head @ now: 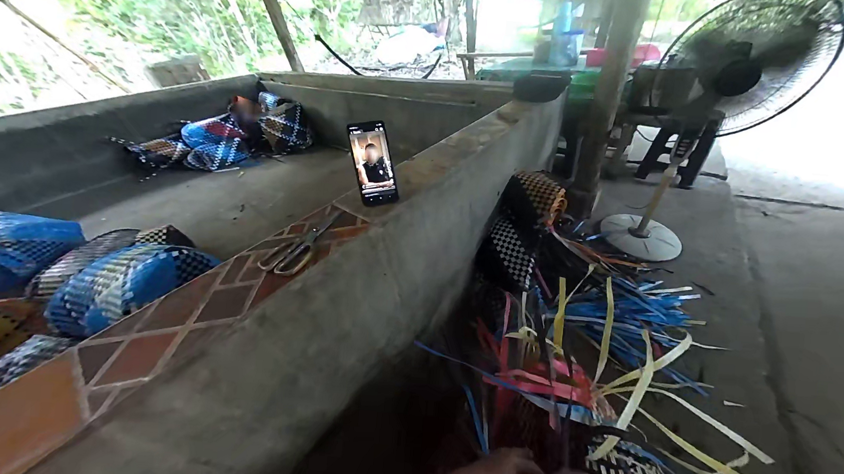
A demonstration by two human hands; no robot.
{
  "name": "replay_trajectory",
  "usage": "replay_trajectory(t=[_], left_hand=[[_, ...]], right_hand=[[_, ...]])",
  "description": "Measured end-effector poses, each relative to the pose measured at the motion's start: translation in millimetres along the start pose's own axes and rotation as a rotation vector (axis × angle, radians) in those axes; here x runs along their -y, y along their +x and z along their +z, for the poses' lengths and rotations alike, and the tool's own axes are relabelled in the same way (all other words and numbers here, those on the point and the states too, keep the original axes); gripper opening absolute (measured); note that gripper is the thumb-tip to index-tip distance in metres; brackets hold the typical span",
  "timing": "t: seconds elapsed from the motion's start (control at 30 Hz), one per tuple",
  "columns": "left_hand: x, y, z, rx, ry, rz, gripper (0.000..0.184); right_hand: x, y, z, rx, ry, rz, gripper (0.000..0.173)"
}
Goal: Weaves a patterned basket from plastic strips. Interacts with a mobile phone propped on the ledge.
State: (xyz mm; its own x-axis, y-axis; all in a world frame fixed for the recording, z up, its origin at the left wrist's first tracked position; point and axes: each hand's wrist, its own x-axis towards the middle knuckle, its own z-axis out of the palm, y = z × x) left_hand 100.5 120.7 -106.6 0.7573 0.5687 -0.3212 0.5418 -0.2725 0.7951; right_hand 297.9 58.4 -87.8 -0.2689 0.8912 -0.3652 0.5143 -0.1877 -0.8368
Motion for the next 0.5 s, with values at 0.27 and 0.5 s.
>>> replay_trajectory(t=[0.27, 0.5], left_hand=[[5, 4, 9, -0.052, 0.082, 0.046, 0.036], [0, 10, 16, -0.065, 0.076, 0.060, 0.032]], right_hand=[[-21, -3, 5, -0.171, -0.062, -0.108, 0.031], [-61, 9, -12, -0.129, -0.335, 0.035, 0.039]])
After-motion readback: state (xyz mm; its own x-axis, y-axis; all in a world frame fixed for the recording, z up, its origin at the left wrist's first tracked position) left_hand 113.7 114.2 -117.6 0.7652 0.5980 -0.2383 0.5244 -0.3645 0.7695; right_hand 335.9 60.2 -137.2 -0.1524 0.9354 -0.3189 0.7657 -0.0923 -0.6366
